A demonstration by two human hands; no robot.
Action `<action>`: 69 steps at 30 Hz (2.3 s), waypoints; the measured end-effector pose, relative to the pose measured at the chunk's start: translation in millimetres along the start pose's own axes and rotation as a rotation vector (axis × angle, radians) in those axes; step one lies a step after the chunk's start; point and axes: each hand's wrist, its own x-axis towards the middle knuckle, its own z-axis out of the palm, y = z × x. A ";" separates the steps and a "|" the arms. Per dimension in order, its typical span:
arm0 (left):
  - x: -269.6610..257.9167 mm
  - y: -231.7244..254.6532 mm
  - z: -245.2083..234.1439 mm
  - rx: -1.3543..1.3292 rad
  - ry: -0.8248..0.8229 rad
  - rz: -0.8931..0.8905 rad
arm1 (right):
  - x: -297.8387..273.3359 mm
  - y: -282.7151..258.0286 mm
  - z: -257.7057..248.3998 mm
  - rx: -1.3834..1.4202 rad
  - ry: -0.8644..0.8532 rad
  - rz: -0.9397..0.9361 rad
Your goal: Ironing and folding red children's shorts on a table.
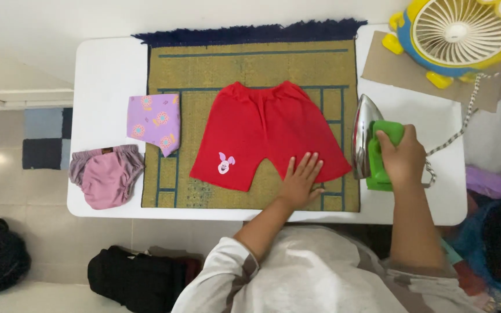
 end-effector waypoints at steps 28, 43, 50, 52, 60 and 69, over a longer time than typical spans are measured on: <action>-86.9 -9.1 -15.5 -0.122 0.208 -0.191 | -7.7 -22.6 87.4 -0.419 -0.344 -0.429; -50.2 -20.7 10.0 -0.981 0.349 -0.827 | -2.8 -24.2 79.0 -0.348 -0.319 -0.347; -56.1 -24.1 22.0 -1.069 0.423 -0.765 | -21.2 -41.1 110.7 -0.350 -0.386 -0.522; -57.6 -24.6 23.7 -1.110 0.431 -0.756 | -24.2 -46.0 124.5 -0.353 -0.403 -0.651; -54.5 -28.8 27.6 -1.206 0.412 -0.751 | 16.7 -76.6 126.3 -0.378 -0.255 -0.418; -54.4 -30.6 19.2 -1.223 0.344 -0.774 | 20.2 -53.8 109.9 -0.359 -0.263 -0.315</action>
